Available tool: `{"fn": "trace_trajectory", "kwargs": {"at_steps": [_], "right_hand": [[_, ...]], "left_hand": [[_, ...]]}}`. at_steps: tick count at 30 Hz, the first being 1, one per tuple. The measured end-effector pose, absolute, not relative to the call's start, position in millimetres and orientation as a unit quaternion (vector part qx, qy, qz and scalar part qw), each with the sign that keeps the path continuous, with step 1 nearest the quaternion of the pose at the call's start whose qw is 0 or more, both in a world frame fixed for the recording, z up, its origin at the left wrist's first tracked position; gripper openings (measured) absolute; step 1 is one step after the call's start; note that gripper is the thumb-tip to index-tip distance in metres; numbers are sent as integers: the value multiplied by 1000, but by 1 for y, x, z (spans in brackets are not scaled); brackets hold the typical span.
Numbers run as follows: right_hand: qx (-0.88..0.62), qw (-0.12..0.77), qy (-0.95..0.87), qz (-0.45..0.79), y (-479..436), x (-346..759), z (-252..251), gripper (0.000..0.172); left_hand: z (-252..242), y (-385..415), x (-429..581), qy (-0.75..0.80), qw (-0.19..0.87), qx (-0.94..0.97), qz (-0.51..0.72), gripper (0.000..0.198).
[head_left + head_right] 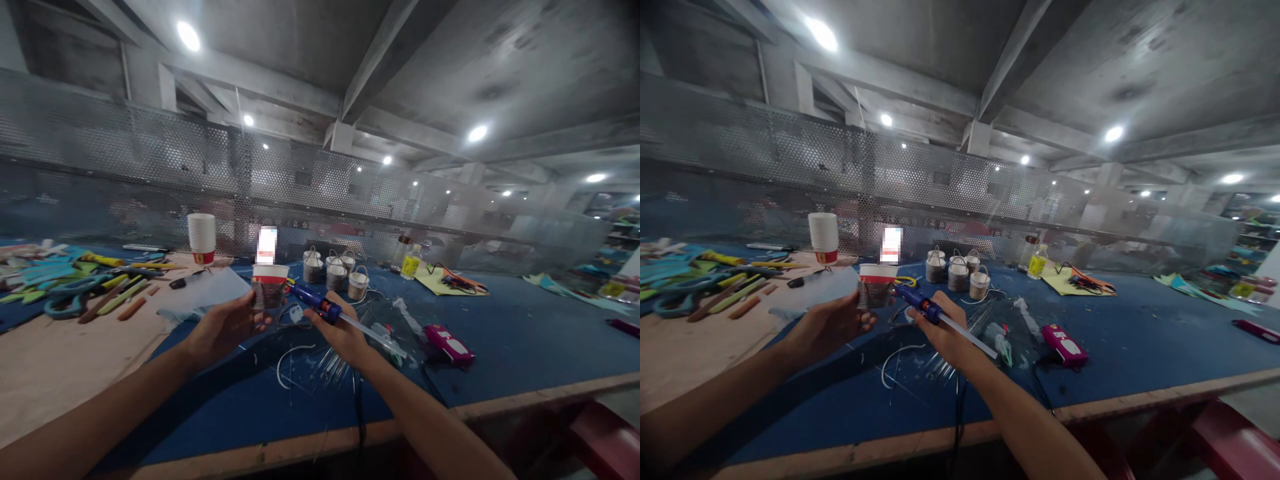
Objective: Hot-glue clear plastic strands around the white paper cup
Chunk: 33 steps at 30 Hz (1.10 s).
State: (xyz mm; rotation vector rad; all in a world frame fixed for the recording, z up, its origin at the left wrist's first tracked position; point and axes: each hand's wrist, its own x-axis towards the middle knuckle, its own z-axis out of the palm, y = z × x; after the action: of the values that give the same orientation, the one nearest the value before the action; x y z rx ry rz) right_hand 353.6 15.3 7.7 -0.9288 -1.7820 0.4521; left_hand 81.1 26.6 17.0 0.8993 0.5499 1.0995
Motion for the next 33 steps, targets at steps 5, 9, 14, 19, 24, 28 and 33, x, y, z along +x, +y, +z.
{"fn": "trace_trajectory", "kwargs": {"at_steps": [5, 9, 14, 19, 24, 28, 33], "right_hand": [[-383, 528, -730, 203, 20, 354, 3, 46], [-396, 518, -728, 211, 27, 357, -3, 46], [-545, 382, -744, 48, 30, 366, 5, 25], [-651, 193, -731, -74, 26, 382, 8, 36], [-689, 102, -715, -60, 22, 398, -9, 37], [-692, 79, -717, -31, 16, 404, -15, 43], [-678, 78, -729, -51, 8, 405, -1, 47]], "left_hand": [[16, 28, 82, 234, 724, 419, 496, 18], [18, 28, 84, 218, 718, 440, 493, 21], [20, 30, 83, 235, 718, 404, 516, 14], [20, 31, 84, 240, 727, 355, 536, 21], [19, 33, 84, 232, 733, 339, 543, 23], [14, 36, 83, 218, 731, 364, 534, 36], [13, 35, 84, 209, 708, 421, 527, 34]]}}
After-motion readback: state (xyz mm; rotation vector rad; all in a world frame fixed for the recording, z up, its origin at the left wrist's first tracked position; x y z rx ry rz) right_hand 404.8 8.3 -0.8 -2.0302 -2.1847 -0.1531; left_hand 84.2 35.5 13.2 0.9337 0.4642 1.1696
